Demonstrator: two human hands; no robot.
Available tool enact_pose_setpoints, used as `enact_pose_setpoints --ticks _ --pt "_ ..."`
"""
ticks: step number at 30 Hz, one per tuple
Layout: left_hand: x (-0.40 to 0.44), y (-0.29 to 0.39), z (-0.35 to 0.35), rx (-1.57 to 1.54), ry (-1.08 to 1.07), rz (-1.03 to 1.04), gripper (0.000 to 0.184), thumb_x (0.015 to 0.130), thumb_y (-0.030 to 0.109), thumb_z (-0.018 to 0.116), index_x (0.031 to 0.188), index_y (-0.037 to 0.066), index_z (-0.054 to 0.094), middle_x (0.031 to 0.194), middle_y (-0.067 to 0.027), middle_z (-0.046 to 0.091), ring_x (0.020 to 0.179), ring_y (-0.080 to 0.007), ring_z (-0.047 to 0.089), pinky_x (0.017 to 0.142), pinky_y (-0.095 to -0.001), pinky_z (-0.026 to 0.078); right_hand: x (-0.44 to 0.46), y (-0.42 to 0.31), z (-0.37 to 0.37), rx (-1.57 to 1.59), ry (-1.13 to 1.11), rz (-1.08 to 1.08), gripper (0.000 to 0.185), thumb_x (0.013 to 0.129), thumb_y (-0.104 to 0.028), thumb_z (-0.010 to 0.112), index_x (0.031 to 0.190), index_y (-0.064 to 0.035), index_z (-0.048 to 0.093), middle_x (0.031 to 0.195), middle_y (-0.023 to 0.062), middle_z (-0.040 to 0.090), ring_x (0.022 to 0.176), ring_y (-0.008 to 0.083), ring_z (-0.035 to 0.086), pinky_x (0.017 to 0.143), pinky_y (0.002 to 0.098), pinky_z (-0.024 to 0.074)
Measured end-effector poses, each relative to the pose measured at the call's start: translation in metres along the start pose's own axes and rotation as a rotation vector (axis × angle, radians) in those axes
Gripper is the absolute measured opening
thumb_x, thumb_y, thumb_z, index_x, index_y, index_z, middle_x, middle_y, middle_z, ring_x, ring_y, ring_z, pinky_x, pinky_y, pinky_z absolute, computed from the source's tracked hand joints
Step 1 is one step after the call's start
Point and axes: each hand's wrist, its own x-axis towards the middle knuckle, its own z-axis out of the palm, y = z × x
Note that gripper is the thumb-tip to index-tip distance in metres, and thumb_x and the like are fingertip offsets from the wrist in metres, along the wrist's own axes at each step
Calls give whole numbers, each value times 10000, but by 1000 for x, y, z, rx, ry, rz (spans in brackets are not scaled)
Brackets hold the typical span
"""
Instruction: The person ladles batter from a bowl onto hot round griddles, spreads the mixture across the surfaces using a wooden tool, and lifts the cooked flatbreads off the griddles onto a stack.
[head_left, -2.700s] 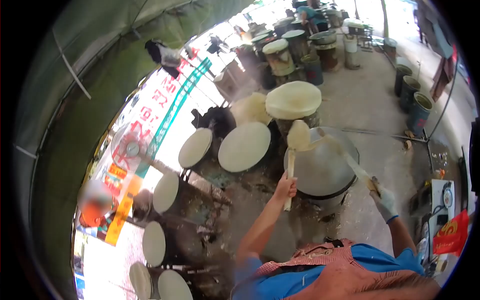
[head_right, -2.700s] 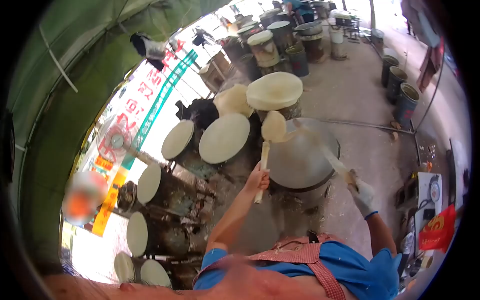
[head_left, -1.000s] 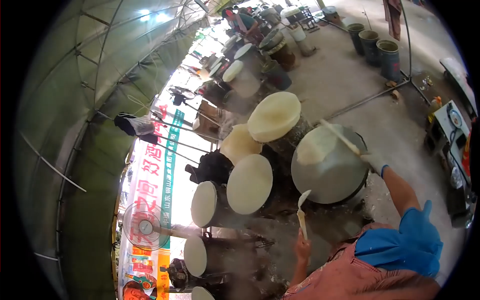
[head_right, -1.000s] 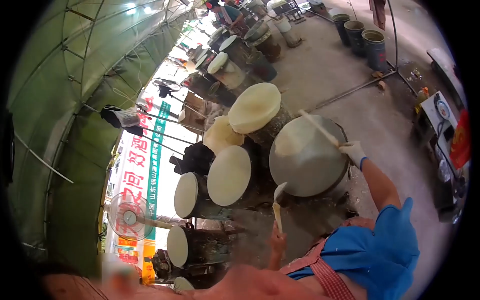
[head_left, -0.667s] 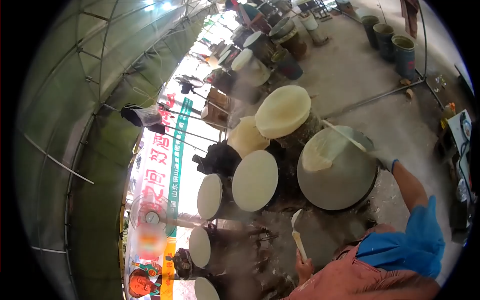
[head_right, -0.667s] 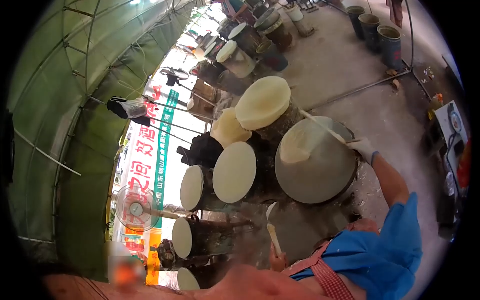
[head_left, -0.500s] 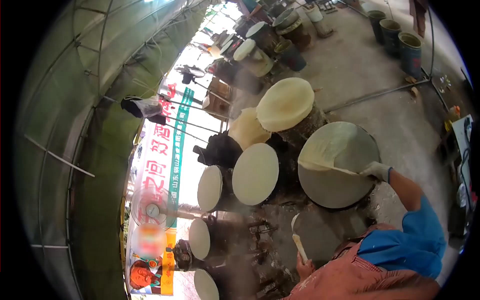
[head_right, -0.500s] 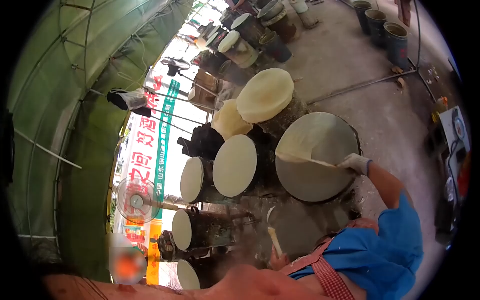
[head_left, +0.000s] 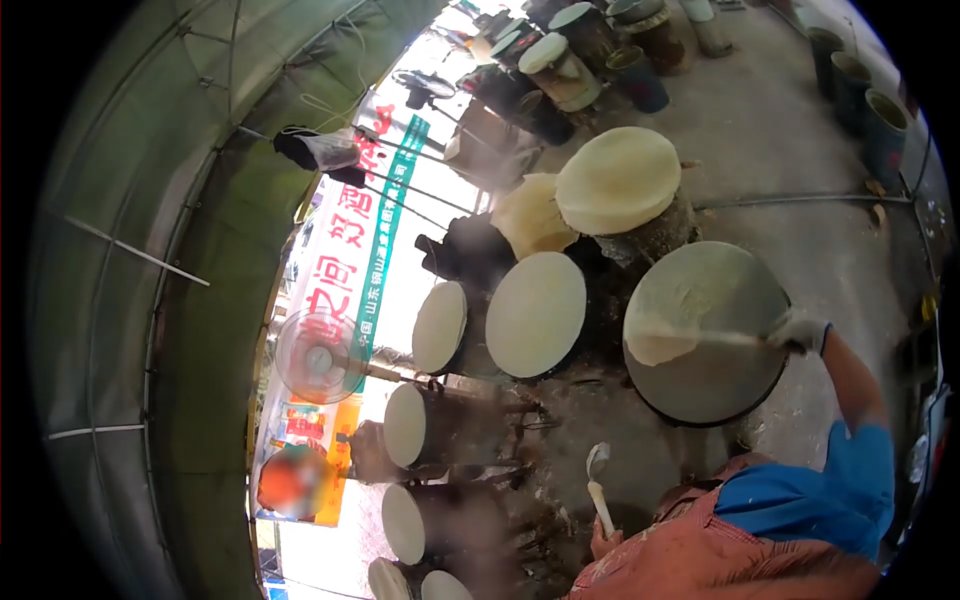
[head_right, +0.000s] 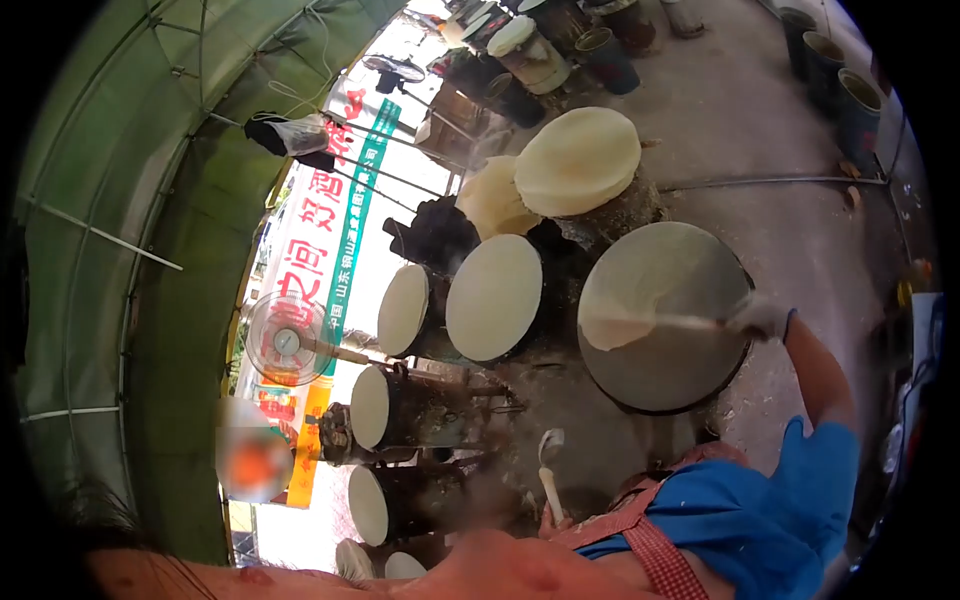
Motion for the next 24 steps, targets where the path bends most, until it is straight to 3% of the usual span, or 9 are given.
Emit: enact_pose_setpoints --ticks 1,3,5,8,12,15,18,20,24 --pt "19 -41 -8 36 -39 225 672 758 1 590 1383 60 351 1041 -78 564 758 -126 520 656 -274 457 8 -5 -7 22 35 -82 180 730 -216 688 724 -40 647 487 45 486 396 129 476 326 312 347" --pt "25 -57 -4 53 -29 285 692 753 4 602 1391 65 339 1060 -78 562 786 -131 518 677 -272 454 58 -15 -8 -20 285 2 176 720 -208 691 715 -38 644 474 42 476 388 129 469 329 314 341" --pt "16 -65 -12 73 -20 341 713 749 7 613 1398 70 326 1078 -79 560 814 -136 516 699 -269 452 62 -15 -5 -102 85 62 173 726 -202 683 738 -33 645 489 45 487 389 131 468 330 315 342" --pt "2 -56 -6 -112 -34 63 713 750 12 615 1400 89 332 1044 -75 564 815 -130 514 694 -270 451 42 16 -5 -209 -161 13 178 737 -187 670 788 -17 663 507 51 504 383 133 460 332 316 342" --pt "-19 -28 -1 15 90 -71 677 776 39 605 1396 91 341 976 -74 578 698 -113 512 610 -278 449 -15 -23 -16 -198 -104 282 154 700 -157 686 744 -14 652 540 49 529 408 132 472 365 300 365" --pt "3 -89 -5 -173 73 0 656 778 57 601 1387 84 360 889 -87 589 647 -120 509 575 -290 446 70 6 -28 -181 -87 -264 156 694 -168 690 742 -23 660 530 40 526 418 113 461 369 286 359" --pt "-16 -85 -18 -157 77 21 652 770 62 601 1381 86 373 843 -93 588 631 -124 507 562 -292 440 103 -33 2 -258 -43 -28 178 701 -173 680 812 -35 694 519 30 522 418 98 445 366 283 360" --pt "-37 -28 -4 199 167 160 655 765 61 599 1380 91 376 824 -95 584 616 -122 501 550 -290 434 85 -14 0 -333 -163 -11 204 702 -175 685 859 -45 703 527 34 533 413 113 462 364 284 366" --pt "-59 10 3 13 152 -40 639 784 21 561 1388 102 368 736 -75 541 562 -115 459 504 -293 396 2 -25 -23 -413 -220 288 263 694 -149 673 926 -30 704 544 39 555 425 118 493 368 279 380"
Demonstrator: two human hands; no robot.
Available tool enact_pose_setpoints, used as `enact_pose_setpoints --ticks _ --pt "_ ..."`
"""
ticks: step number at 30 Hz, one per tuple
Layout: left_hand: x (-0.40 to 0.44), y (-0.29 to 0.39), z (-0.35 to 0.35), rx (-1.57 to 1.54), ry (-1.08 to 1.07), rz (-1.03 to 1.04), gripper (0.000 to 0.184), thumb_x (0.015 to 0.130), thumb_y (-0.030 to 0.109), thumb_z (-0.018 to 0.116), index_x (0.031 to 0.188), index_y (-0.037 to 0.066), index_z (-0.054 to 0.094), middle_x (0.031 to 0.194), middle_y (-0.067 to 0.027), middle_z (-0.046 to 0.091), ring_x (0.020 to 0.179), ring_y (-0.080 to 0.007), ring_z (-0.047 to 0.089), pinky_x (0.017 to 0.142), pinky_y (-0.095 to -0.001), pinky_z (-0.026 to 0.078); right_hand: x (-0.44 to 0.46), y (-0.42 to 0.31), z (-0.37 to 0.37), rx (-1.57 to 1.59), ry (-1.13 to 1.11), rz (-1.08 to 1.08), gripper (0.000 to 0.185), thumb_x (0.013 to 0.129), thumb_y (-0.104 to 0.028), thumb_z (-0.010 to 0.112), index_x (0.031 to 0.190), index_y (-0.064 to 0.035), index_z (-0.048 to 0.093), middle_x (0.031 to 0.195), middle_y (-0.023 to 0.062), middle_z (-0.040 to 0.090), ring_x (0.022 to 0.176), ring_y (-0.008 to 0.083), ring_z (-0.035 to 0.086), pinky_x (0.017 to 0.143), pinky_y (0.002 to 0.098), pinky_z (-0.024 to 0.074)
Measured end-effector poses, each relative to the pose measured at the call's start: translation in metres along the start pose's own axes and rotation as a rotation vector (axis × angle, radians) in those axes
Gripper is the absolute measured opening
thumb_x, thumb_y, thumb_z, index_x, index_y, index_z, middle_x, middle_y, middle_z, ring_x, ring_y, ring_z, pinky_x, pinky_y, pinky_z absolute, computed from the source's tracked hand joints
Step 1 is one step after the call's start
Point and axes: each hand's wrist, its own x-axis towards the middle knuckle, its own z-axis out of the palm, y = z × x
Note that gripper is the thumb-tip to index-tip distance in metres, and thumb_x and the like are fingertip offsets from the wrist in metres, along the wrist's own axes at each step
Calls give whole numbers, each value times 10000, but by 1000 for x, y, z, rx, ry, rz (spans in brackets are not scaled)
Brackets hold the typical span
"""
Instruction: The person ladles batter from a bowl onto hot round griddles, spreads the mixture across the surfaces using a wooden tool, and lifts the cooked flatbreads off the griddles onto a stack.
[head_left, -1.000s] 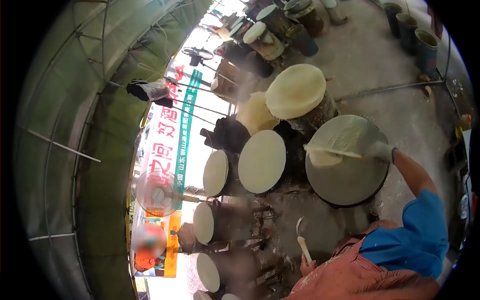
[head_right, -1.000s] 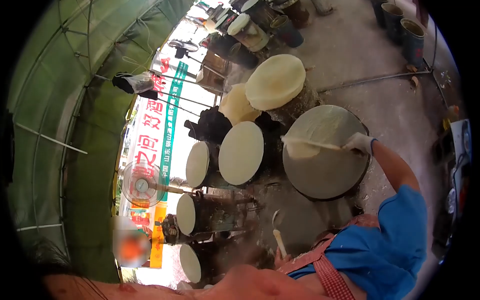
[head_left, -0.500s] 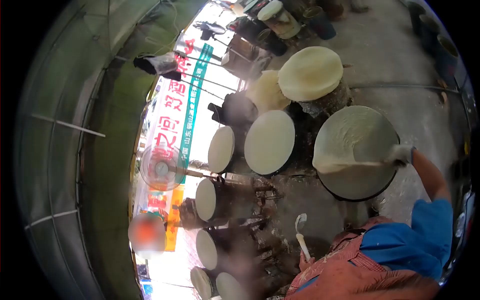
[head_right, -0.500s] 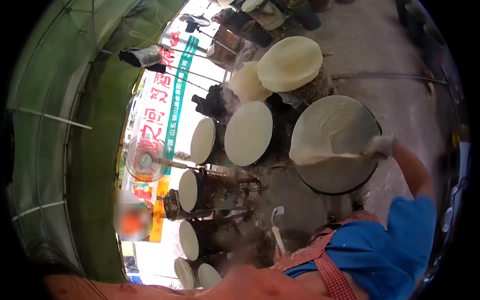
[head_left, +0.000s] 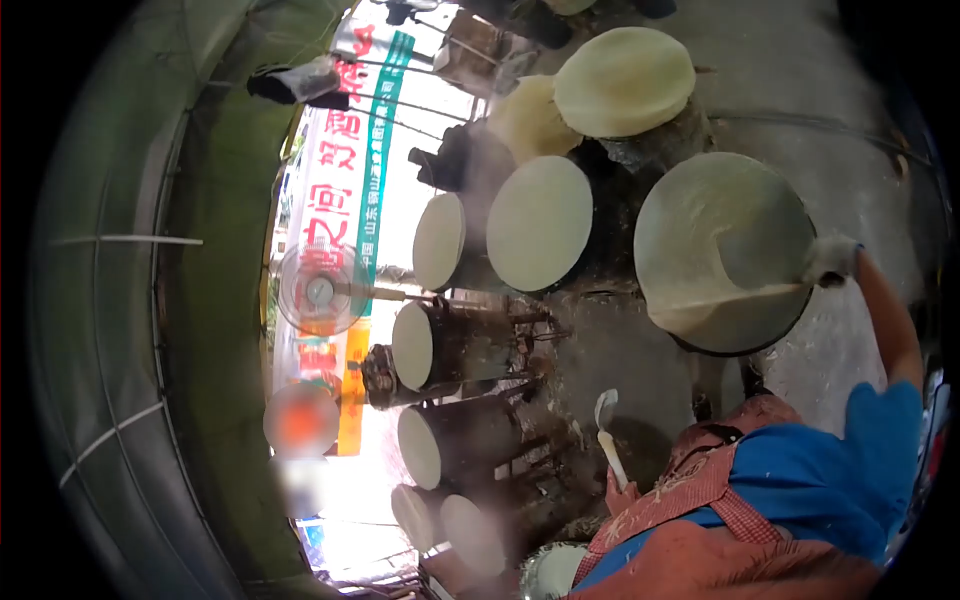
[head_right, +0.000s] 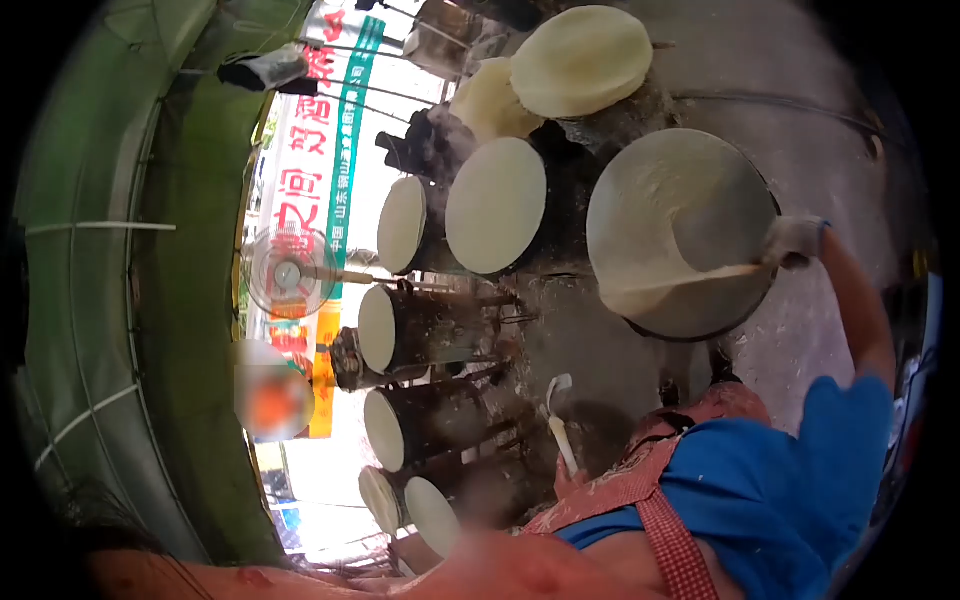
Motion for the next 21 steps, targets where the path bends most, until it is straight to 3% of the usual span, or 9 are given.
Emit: enact_pose_setpoints --ticks 1,4,6,8,11,14,16,18,21 --pt "6 -21 0 -65 17 -33 649 794 4 558 1400 105 348 711 -62 521 549 -112 440 493 -292 379 -9 6 -8 79 4 43 264 688 -135 669 922 -17 700 548 32 558 429 111 493 376 278 388" --pt "3 -30 -4 -102 21 -73 658 800 4 565 1408 106 334 695 -51 513 546 -106 436 488 -284 375 79 42 -29 32 115 -652 272 663 -111 672 916 -15 702 559 26 570 457 103 505 406 277 407" --pt "2 -41 -8 -185 8 -69 650 796 -2 558 1401 104 345 702 -54 522 537 -102 436 477 -278 374 107 -3 -18 75 246 -585 281 649 -139 683 904 -22 705 566 23 577 475 103 509 427 271 412" --pt "13 -72 -18 -302 -51 -33 649 792 -6 557 1397 102 349 715 -57 534 536 -102 445 475 -275 381 90 -57 6 -71 197 -306 286 672 -165 654 917 -27 705 555 31 568 486 96 505 427 267 402" --pt "18 -76 -39 -103 -17 17 656 776 -24 558 1388 96 357 738 -64 553 533 -105 464 475 -270 405 34 -28 13 -309 108 -257 264 724 -186 624 930 -46 711 588 43 595 477 86 491 411 267 387" --pt "19 -78 -56 -152 -35 23 633 784 -31 544 1379 109 375 659 -40 506 490 -91 429 440 -254 381 -58 25 29 -236 113 -105 268 747 -195 608 963 -64 698 653 53 610 541 125 519 471 294 407" --pt "20 -53 -77 -178 -180 -49 643 802 -34 520 1397 134 343 603 -21 458 445 -93 403 397 -253 343 -117 74 69 -102 225 -27 271 762 -201 598 985 -76 689 697 60 620 583 151 537 512 312 420" --pt "42 -75 -87 -306 -308 -53 656 811 -30 515 1408 155 317 580 -15 439 419 -99 391 372 -256 327 -156 108 138 51 417 8 274 778 -206 588 1008 -88 680 740 67 630 626 176 556 552 330 434" --pt "66 -81 -117 -204 -463 -162 679 842 -15 496 1426 235 255 557 -5 407 395 -96 371 341 -247 319 -138 144 269 186 792 -101 280 801 -215 573 1041 -107 667 806 77 646 690 215 584 613 358 454"
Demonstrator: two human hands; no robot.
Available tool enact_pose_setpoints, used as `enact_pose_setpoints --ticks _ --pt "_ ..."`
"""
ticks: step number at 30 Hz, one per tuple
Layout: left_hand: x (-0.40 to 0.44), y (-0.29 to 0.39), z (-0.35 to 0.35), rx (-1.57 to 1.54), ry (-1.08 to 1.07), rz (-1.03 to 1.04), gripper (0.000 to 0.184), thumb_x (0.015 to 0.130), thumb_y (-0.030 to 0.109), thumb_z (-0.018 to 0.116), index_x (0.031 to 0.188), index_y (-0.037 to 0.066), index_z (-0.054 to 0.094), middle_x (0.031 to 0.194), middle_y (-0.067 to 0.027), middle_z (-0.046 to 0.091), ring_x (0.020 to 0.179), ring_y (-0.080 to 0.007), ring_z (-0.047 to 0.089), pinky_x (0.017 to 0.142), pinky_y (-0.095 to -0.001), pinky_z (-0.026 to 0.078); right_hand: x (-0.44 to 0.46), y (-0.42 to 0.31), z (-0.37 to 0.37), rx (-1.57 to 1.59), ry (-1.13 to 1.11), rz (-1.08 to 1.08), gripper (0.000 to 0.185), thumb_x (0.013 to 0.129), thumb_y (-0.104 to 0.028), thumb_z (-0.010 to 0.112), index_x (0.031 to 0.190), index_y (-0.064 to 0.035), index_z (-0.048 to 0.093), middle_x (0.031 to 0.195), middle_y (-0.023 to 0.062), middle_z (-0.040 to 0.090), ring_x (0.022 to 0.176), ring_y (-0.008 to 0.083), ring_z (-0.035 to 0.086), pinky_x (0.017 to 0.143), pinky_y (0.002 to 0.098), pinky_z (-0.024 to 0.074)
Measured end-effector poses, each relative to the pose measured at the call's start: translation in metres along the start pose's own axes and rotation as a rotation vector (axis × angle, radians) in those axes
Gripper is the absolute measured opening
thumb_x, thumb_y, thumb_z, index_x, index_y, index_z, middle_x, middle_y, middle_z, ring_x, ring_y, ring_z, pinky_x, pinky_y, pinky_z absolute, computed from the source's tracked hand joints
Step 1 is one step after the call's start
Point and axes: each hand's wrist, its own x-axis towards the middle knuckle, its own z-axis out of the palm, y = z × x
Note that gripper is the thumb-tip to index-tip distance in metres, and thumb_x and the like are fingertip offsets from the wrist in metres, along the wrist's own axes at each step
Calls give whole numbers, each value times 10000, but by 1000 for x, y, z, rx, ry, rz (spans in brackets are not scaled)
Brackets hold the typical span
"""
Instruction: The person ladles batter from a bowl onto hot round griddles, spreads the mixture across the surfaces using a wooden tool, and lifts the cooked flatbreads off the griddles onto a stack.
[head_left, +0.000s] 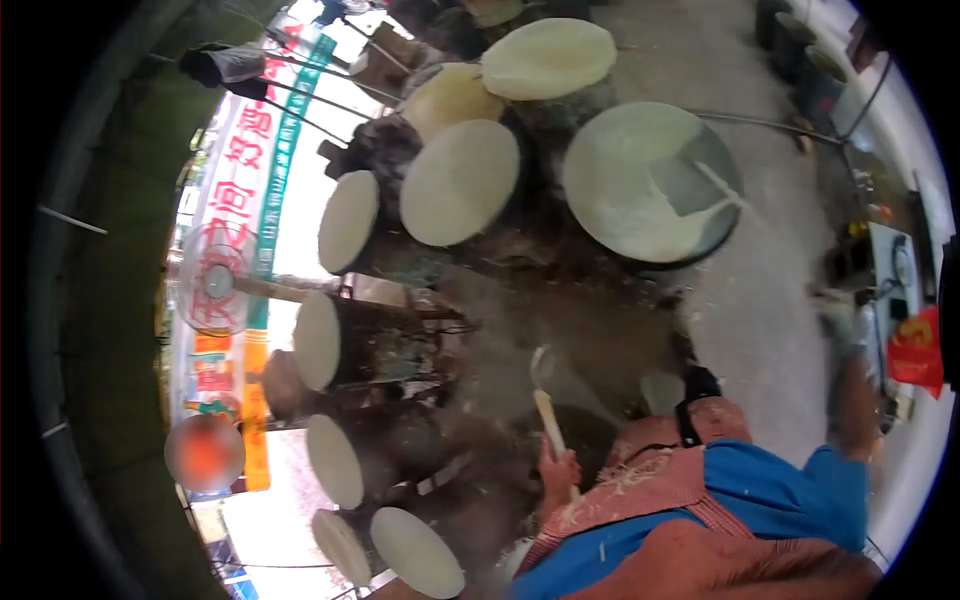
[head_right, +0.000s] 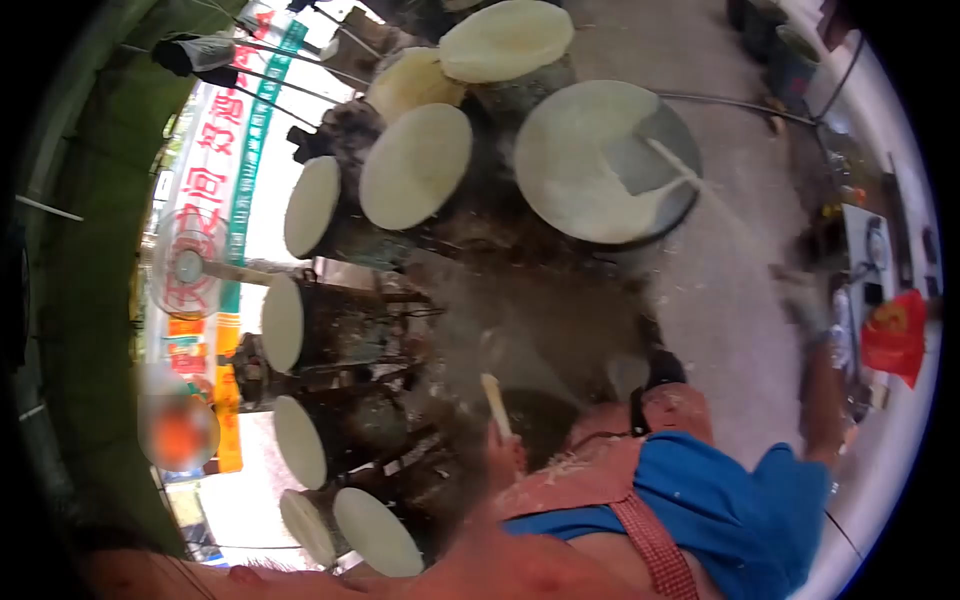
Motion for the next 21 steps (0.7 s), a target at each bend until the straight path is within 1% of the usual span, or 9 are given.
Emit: enact_pose_setpoints --ticks 4,6,9,12,15,17,18,20,21 --pt "-5 -8 -33 -288 -155 -15 652 856 -22 436 1425 211 218 585 -1 362 399 -87 353 333 -242 303 22 33 204 11 423 -441 288 831 -226 553 1086 -131 649 893 91 666 776 267 621 693 394 481" --pt "-13 -17 -51 -432 -240 -30 640 857 -24 429 1418 205 222 596 -3 358 409 -86 355 338 -236 301 3 -39 249 -247 480 -486 261 837 -225 536 1049 -131 655 885 134 654 747 318 620 695 433 477" --pt "-47 -6 -61 -409 -258 108 631 863 -13 444 1409 227 238 603 -8 348 425 -90 351 343 -224 301 -28 -39 216 -396 503 -350 242 831 -265 556 1001 -134 669 822 131 637 771 346 605 703 436 476" --pt "-41 -37 -99 -773 -625 -49 625 876 15 463 1401 286 259 626 -21 367 429 -94 350 339 -220 303 -58 -36 162 -381 456 -89 267 829 -244 568 1036 -101 654 939 165 647 871 321 617 784 381 474" --pt "-15 -81 -111 -1053 -920 -155 326 897 77 478 1208 162 429 642 -28 401 427 -94 355 342 -214 321 -5 -25 213 -40 793 -356 283 841 -282 551 1043 -112 652 944 171 644 885 328 612 790 400 472" --pt "0 -90 -111 -1129 -1062 -132 110 908 108 475 1013 86 498 613 -23 402 420 -93 351 347 -214 335 -11 -90 241 -241 611 -187 310 847 -327 528 1036 -114 652 949 174 642 906 334 607 802 417 469" --pt "-22 -61 -100 -1094 -1136 -141 162 921 157 471 776 97 430 554 -12 376 420 -89 358 370 -211 349 -9 -86 238 -285 552 -223 316 851 -350 511 1012 -121 656 954 164 643 907 338 606 794 424 471" --pt "3 -76 -123 -445 -1047 123 205 922 177 478 747 110 395 518 -5 348 426 -83 365 384 -207 350 -6 -65 223 -353 441 -282 339 858 -395 475 965 -135 665 963 143 644 909 346 603 778 437 473" --pt "8 -84 -129 -527 -1041 113 111 923 172 478 856 107 418 543 -8 360 433 -82 369 400 -207 355 -7 -54 202 -396 474 -205 354 858 -405 455 956 -136 665 924 144 650 863 356 612 759 438 481"
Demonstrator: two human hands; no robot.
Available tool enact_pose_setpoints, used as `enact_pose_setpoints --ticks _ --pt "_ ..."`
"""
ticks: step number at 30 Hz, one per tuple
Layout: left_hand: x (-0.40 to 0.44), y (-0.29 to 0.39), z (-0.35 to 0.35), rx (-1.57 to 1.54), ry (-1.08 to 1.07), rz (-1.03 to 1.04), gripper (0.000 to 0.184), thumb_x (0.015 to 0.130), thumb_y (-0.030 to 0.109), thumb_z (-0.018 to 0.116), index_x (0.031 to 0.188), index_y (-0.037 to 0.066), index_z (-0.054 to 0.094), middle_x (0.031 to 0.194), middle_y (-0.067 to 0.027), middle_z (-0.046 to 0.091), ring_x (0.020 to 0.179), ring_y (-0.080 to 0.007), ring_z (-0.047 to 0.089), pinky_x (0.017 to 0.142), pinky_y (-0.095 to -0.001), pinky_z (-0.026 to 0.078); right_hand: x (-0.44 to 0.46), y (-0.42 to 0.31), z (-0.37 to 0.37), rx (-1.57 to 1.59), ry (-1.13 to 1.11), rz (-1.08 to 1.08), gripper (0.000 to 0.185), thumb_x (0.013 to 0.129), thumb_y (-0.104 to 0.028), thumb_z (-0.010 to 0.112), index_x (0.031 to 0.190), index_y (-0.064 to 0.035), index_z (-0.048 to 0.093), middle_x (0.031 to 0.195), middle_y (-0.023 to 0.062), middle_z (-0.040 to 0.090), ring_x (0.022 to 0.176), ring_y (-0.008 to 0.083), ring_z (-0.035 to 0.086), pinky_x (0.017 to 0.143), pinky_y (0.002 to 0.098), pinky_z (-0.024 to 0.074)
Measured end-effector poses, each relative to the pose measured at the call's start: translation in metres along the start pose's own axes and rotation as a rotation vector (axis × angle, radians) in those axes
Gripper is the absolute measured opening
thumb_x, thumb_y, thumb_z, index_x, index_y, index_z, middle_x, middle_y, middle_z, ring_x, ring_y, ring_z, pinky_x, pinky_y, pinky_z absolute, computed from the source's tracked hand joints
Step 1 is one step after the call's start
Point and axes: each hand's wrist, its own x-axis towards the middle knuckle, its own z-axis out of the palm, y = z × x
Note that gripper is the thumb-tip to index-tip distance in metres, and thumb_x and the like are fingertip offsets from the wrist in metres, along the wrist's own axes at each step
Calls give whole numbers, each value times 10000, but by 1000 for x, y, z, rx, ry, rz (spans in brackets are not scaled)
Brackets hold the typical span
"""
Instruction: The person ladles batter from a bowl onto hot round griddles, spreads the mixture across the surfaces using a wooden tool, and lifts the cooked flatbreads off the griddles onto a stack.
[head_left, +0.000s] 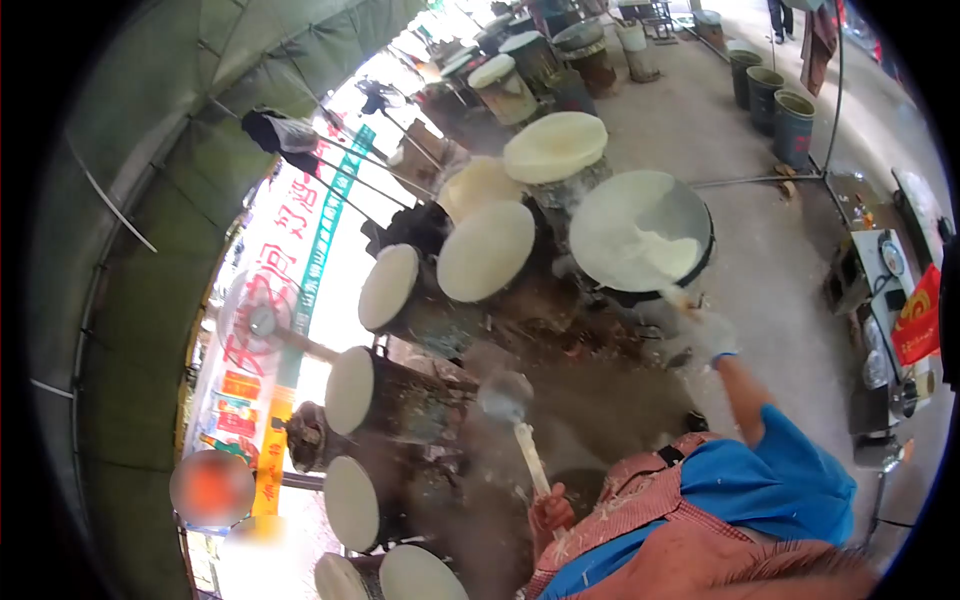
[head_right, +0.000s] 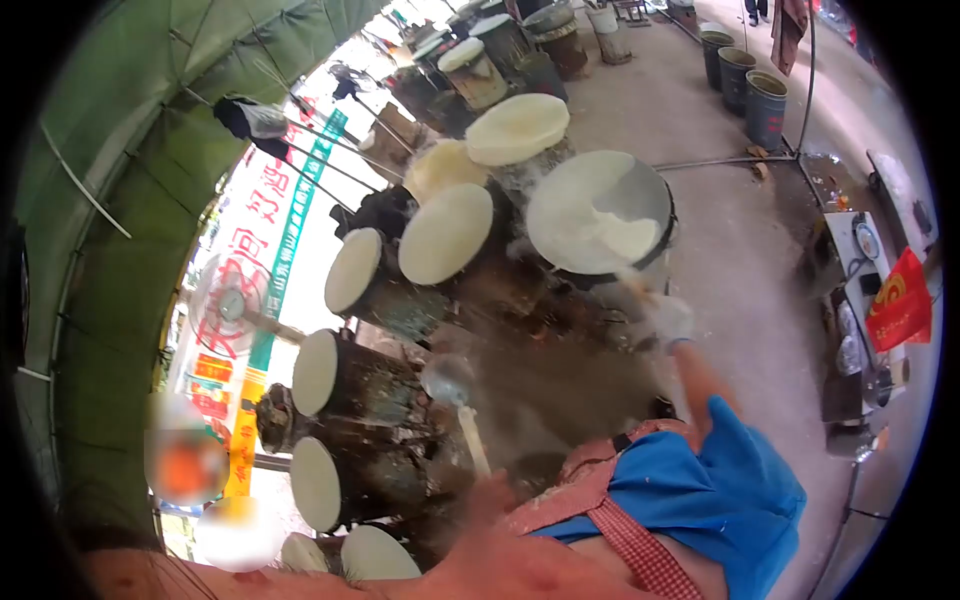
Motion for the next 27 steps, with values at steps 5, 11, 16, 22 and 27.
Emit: enact_pose_setpoints --ticks 5,11,16,22,27 --pt "17 21 98 -254 261 123 424 927 134 467 1339 166 370 656 -19 391 471 -80 381 448 -212 375 55 28 -12 193 198 60 301 839 -363 496 903 -120 661 859 147 650 806 343 622 694 450 482" --pt "55 18 97 -494 0 118 553 923 105 466 1421 214 252 660 -23 363 485 -87 372 454 -227 390 47 90 82 275 80 -137 295 854 -373 486 878 -148 676 832 151 643 772 324 622 686 424 482" --pt "90 17 85 -646 -57 106 589 928 131 480 1438 229 202 683 -21 367 486 -85 382 440 -217 390 102 38 -39 320 203 44 342 843 -351 472 943 -78 653 945 174 630 894 382 593 754 439 468" --pt "133 14 89 -618 -117 -62 590 939 166 465 1440 288 179 692 -20 361 461 -82 369 413 -203 375 56 102 27 392 126 -208 259 820 -362 540 818 -140 675 815 125 660 690 287 631 616 386 498" --pt "173 22 113 -703 58 -330 183 954 172 422 798 78 405 531 1 298 418 -98 317 371 -241 310 152 79 -29 234 308 4 260 818 -338 546 895 -129 680 829 161 651 756 302 629 655 371 498"
